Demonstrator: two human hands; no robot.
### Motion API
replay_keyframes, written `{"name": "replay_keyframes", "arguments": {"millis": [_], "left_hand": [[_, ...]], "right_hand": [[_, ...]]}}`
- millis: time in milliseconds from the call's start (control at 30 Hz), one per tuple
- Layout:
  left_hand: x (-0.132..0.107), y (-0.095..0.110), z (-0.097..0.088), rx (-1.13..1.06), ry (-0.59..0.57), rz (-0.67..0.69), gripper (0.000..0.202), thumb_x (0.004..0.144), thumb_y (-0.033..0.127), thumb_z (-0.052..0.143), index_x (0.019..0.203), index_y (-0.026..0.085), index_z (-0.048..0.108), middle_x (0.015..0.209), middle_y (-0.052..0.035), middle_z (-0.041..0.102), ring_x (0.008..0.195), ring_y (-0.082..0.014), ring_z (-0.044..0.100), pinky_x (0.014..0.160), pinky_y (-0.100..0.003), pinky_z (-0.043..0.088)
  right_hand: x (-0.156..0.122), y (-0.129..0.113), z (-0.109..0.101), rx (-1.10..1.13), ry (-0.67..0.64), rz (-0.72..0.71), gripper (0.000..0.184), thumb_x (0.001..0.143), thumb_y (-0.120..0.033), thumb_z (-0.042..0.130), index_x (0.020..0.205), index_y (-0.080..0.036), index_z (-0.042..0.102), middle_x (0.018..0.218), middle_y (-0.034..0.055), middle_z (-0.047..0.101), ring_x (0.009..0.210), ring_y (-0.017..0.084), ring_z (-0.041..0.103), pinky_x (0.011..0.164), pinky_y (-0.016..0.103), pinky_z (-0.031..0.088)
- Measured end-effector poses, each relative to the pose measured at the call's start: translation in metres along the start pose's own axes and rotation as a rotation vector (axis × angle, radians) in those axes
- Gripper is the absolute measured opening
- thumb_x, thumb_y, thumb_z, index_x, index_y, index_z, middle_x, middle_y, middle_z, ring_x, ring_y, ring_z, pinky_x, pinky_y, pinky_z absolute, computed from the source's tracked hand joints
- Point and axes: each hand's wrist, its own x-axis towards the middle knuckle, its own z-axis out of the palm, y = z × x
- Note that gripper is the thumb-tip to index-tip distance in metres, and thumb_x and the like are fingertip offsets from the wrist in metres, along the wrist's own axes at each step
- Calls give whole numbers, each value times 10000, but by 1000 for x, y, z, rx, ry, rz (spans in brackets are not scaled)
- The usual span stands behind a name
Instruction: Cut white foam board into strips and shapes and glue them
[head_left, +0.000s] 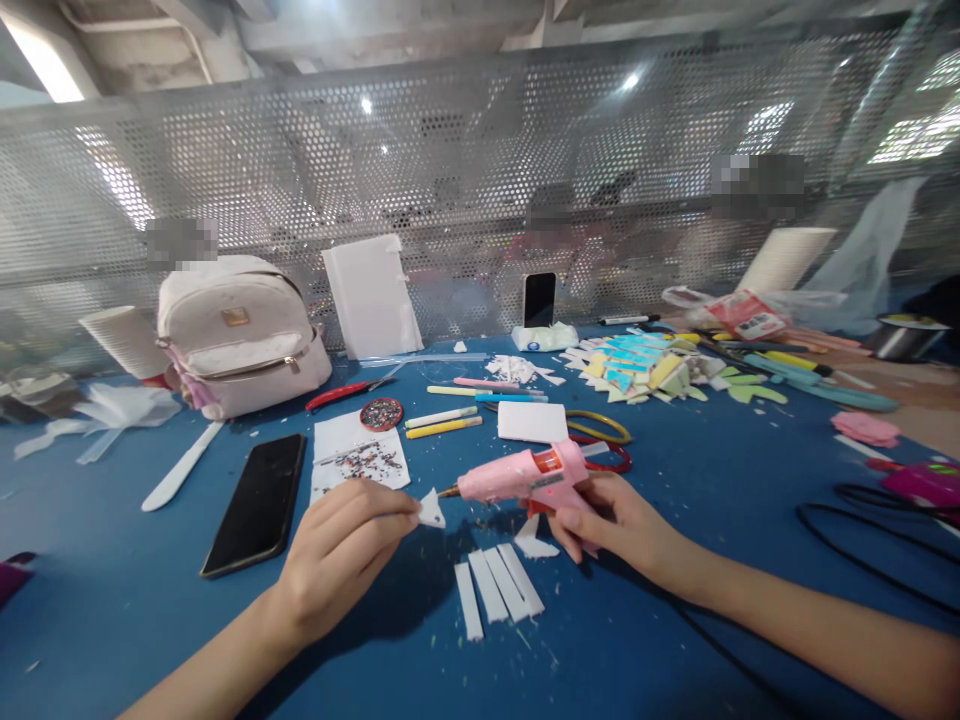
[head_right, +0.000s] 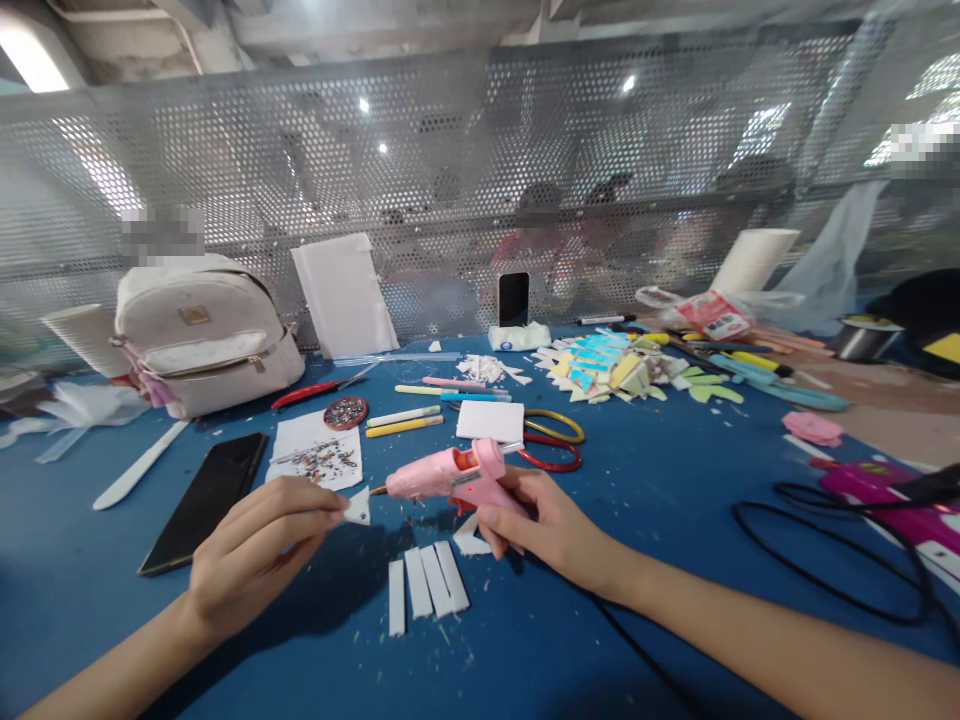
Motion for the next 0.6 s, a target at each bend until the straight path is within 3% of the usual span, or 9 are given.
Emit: {"name": "replay_keyframes", "arguments": {"millis": [600], "left_hand": [[3, 0, 1, 5, 18, 6, 249, 827, -111, 643, 985, 81, 668, 966, -95, 711, 884, -165, 639, 784, -314, 547]], "right_hand": [[0, -1, -1, -6, -26, -7, 464, 932, -584, 585, 732, -166, 616, 559, -4, 583, 489, 105, 461, 545, 248, 431]]}}
